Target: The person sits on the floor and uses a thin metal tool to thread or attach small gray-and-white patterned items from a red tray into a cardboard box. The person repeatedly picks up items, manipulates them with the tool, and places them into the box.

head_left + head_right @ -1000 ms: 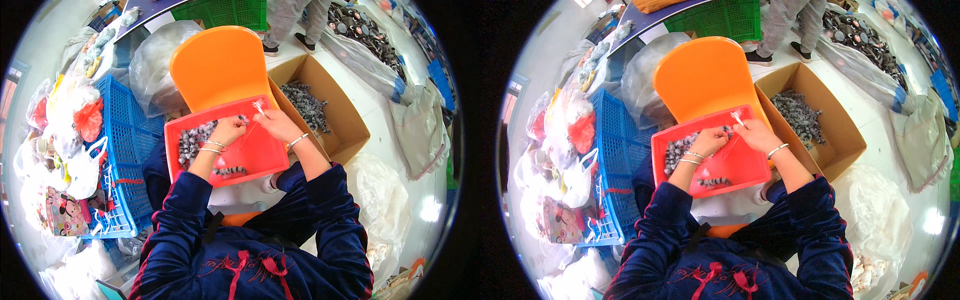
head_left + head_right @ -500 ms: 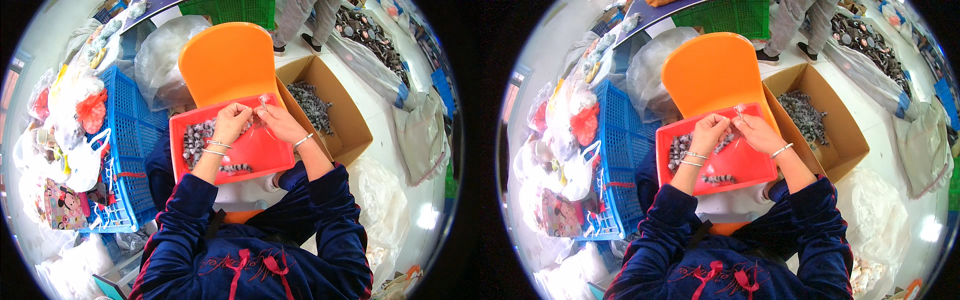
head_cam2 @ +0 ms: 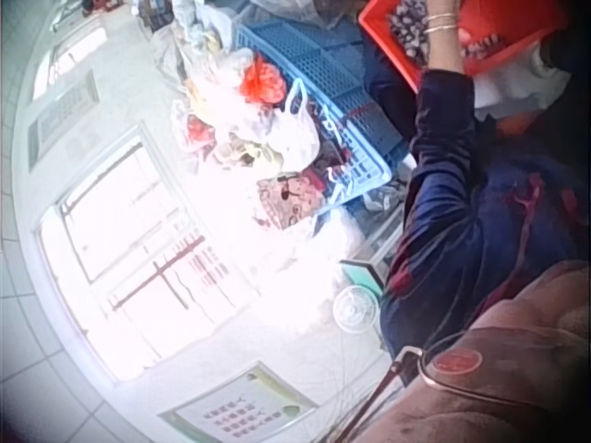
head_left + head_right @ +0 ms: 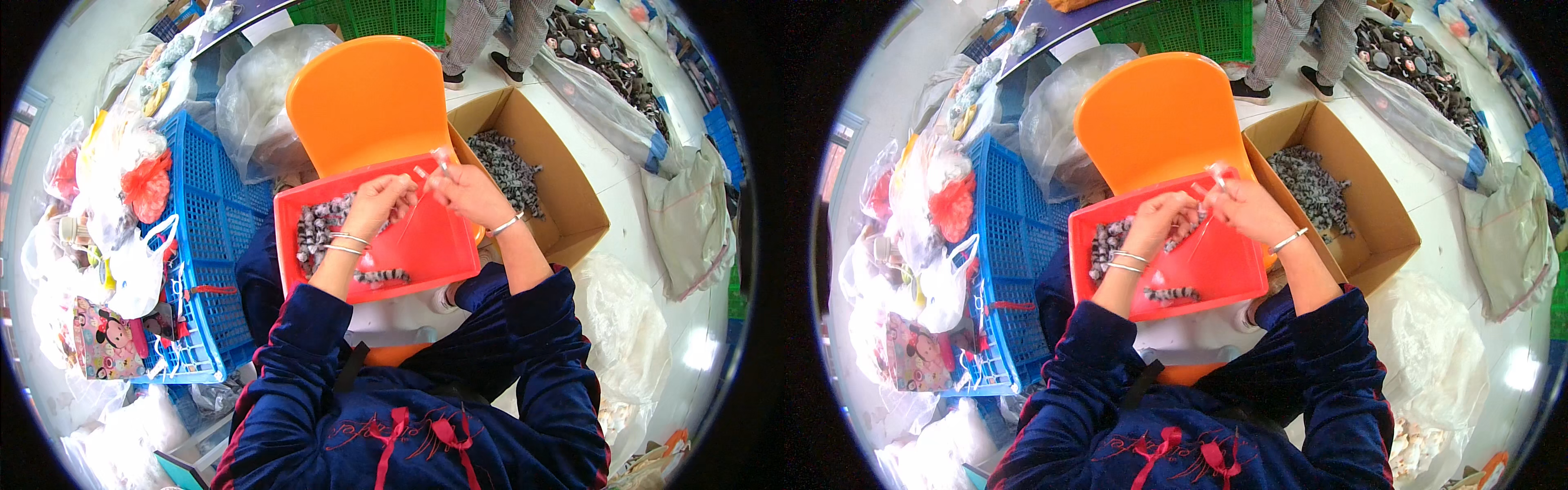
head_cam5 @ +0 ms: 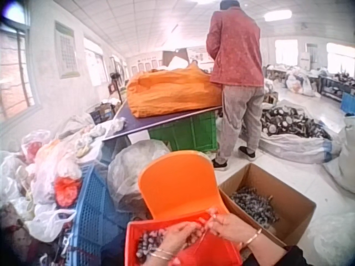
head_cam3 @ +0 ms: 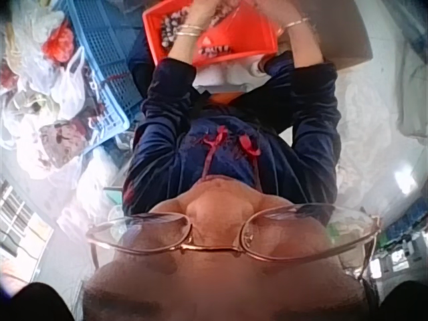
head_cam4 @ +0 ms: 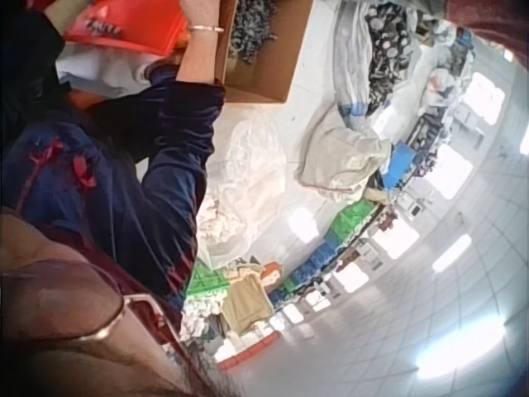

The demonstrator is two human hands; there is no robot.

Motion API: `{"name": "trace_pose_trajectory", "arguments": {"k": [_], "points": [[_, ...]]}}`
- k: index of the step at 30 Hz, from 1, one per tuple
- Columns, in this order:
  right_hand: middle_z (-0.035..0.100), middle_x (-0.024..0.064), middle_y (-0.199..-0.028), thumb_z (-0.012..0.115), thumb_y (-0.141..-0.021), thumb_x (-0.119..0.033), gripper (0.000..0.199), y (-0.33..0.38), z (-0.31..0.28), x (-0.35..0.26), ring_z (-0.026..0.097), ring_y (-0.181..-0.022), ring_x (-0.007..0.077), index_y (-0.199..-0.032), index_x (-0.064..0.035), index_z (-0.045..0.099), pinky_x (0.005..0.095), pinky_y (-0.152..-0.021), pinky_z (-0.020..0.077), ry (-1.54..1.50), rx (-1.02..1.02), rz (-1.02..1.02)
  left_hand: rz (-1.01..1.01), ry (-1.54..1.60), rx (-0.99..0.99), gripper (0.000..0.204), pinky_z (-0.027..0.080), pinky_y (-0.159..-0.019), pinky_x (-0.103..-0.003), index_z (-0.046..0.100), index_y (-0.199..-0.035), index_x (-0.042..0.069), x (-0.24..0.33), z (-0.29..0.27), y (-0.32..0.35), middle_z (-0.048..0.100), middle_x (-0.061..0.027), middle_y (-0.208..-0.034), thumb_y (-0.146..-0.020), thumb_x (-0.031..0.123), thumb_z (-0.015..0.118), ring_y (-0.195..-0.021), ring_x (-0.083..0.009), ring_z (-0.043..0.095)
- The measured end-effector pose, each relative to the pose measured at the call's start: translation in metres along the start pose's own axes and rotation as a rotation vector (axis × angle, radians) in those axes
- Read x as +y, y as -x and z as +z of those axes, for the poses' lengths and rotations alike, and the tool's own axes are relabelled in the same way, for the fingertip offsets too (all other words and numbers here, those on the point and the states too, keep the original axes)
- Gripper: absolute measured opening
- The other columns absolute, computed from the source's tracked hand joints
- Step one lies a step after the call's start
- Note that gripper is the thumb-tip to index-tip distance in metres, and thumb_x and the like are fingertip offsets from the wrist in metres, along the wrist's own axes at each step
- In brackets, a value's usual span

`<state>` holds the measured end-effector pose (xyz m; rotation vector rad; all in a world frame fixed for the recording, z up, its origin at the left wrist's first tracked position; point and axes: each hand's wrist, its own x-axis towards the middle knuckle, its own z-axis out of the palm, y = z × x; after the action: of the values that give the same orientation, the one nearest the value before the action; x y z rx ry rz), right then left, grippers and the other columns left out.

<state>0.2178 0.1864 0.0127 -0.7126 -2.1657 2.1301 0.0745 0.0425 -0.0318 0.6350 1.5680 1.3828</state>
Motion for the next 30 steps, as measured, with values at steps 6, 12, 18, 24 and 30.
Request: {"name": "trace_pose_trajectory", "arguments": {"k": [6, 12, 18, 24, 30], "points": [[0.046, -0.0064, -0.067, 0.055, -0.096, -0.025, 0.018, -0.014, -0.004, 0.008, 0.036, -0.054, 0.0019, -0.090, -0.0080, 0.059, 0.0175, -0.048, 0.0321, -0.189, 0.221, -0.037, 0.114, -1.154, 0.135, 0.032, 0.053, -0.070, -0.045, 0.068, -0.087, 0.003, -0.078, 0.015, -0.021, 0.067, -0.0203, -0.081, -0.083, 0.034, 0.064, -0.079, -0.0360, 0.066], [0.057, -0.0011, -0.071, 0.062, -0.091, -0.023, 0.025, -0.021, -0.002, 0.025, 0.047, -0.061, 0.0069, -0.085, 0.0013, 0.064, 0.0296, -0.053, 0.0387, 0.168, 0.340, -0.033, 0.153, -0.820, 0.146, 0.023, 0.052, -0.063, -0.038, 0.066, -0.081, 0.002, -0.074, 0.001, -0.024, 0.065, -0.0143, -0.072, -0.083, 0.024, 0.065, -0.067, -0.0230, 0.065], [0.062, -0.0006, -0.078, 0.062, -0.091, -0.019, 0.021, -0.020, 0.035, 0.026, 0.055, -0.074, 0.0079, -0.089, 0.0015, 0.066, 0.0261, -0.069, 0.0461, -0.052, 0.237, -0.262, 0.070, -0.190, 0.017, 0.013, 0.035, -0.048, -0.019, 0.063, -0.085, 0.006, -0.018, -0.002, 0.009, 0.054, 0.0049, -0.066, -0.089, 0.017, 0.059, -0.055, -0.0030, 0.045], [0.063, 0.0015, -0.079, 0.060, -0.092, -0.015, 0.015, -0.021, 0.046, 0.016, 0.056, -0.074, 0.0090, -0.093, -0.0001, 0.063, 0.0256, -0.072, 0.0470, -0.075, 0.177, -0.315, 0.045, -0.200, -0.050, 0.015, 0.039, -0.051, -0.022, 0.063, -0.086, 0.005, -0.006, -0.007, 0.025, 0.056, 0.0028, -0.066, -0.088, 0.020, 0.063, -0.056, -0.0064, 0.049], [0.061, 0.0034, -0.073, 0.054, -0.095, -0.014, 0.014, -0.011, 0.028, -0.005, 0.055, -0.066, 0.0096, -0.090, -0.0006, 0.055, 0.0251, -0.065, 0.0442, -0.073, 0.209, -0.223, 0.136, -1.156, -0.407, 0.024, 0.051, -0.067, -0.036, 0.066, -0.091, 0.003, -0.058, -0.026, 0.062, 0.065, -0.0129, -0.076, -0.080, 0.025, 0.068, -0.071, -0.0289, 0.064]]}}
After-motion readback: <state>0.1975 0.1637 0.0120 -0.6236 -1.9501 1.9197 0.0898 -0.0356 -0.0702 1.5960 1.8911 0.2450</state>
